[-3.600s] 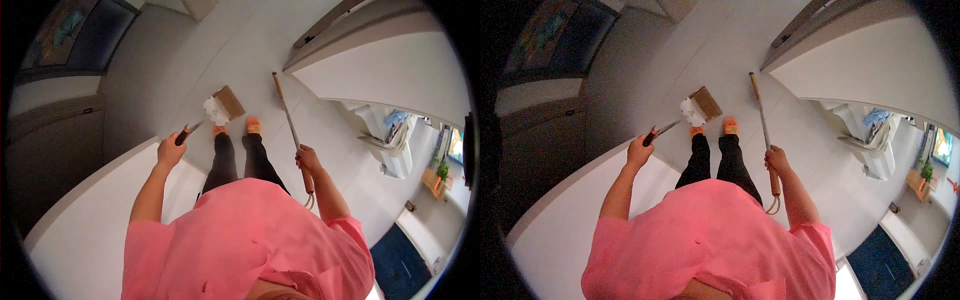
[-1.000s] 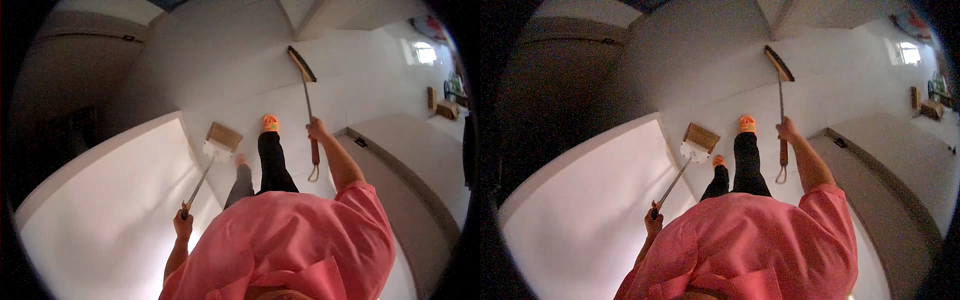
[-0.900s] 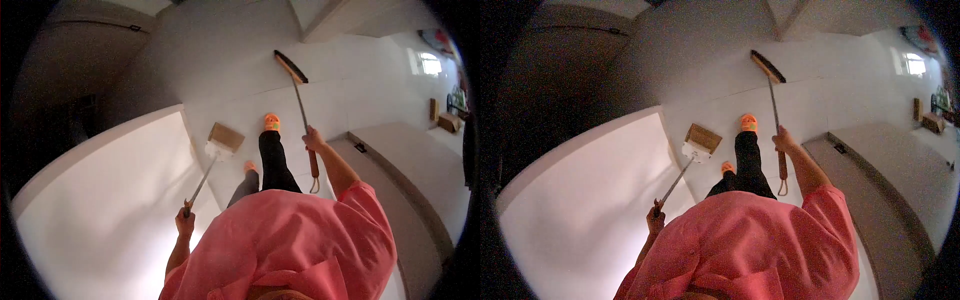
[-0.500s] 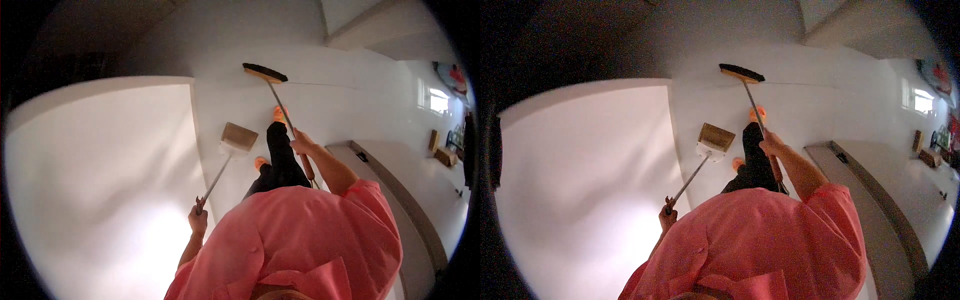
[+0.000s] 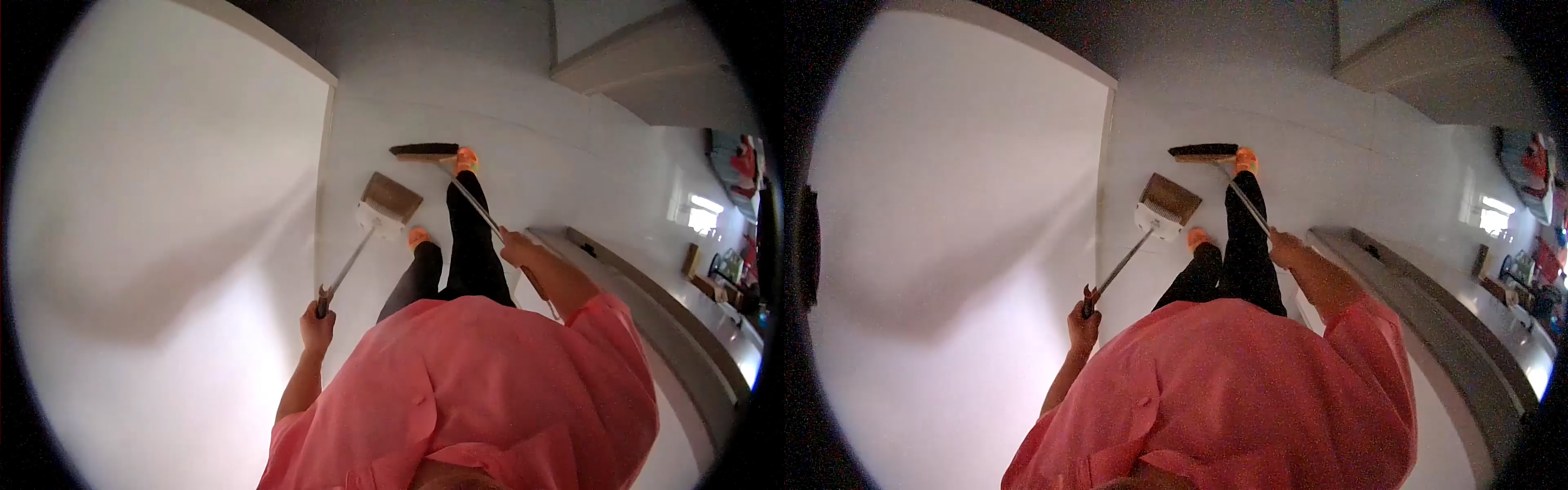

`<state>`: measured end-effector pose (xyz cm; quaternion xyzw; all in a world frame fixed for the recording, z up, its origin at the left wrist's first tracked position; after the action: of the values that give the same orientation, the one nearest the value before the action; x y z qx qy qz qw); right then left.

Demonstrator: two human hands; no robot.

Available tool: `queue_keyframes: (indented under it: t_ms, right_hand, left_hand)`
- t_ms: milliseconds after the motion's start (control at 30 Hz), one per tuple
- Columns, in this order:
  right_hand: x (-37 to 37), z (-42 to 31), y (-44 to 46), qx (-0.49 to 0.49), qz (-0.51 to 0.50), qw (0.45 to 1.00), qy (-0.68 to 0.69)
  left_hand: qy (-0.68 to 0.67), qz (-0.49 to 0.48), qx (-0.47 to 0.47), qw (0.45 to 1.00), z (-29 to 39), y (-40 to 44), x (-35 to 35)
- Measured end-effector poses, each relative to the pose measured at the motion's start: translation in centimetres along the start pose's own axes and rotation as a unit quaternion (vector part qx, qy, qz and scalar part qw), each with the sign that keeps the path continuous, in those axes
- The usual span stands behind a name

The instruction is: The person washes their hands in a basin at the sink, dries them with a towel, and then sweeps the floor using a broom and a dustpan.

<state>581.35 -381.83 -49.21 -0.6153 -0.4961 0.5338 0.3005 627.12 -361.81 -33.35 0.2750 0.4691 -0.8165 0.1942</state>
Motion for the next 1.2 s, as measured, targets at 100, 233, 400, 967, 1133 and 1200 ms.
queue_keyframes:
  t_ms: [100,233,400,967,1133,1200]
  right_hand:
    - [1.3,0.4,-2.7,0.009,-0.035,0.999,0.036]
    - [0.4,0.8,-5.4,-0.038,0.000,0.992,0.118]
    - [-3.9,2.3,-6.8,0.040,0.092,0.962,0.256]
    - [1.9,-5.7,-0.5,0.001,-0.093,0.928,0.361]
    - [2.2,-8.9,-2.9,-0.024,-0.188,0.906,0.379]
    - [2.2,-9.6,-3.2,-0.041,-0.208,0.909,0.358]
  left_hand:
    - [0.060,-0.002,0.080,0.995,0.2,1.2,0.7]
    - [0.080,-0.010,0.086,0.993,0.5,2.0,0.1]
    - [0.137,-0.007,0.092,0.986,0.7,3.2,-0.1]
    - [0.182,0.018,0.074,0.980,0.9,3.6,-0.6]
    - [0.190,0.024,0.057,0.980,1.0,3.4,-0.1]
    - [0.210,0.031,0.068,0.975,1.2,3.4,0.1]
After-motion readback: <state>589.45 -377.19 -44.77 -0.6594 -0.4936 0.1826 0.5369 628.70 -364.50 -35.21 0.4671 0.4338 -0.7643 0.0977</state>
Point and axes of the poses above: each hand's wrist, its own y-axis towards the middle knuckle, its own x-axis out of the palm, z = x × y, the point moved 10 cm from there along y, towards the middle knuckle, and after that the axes turned 4 degrees about -x, right-handed, at the moved point
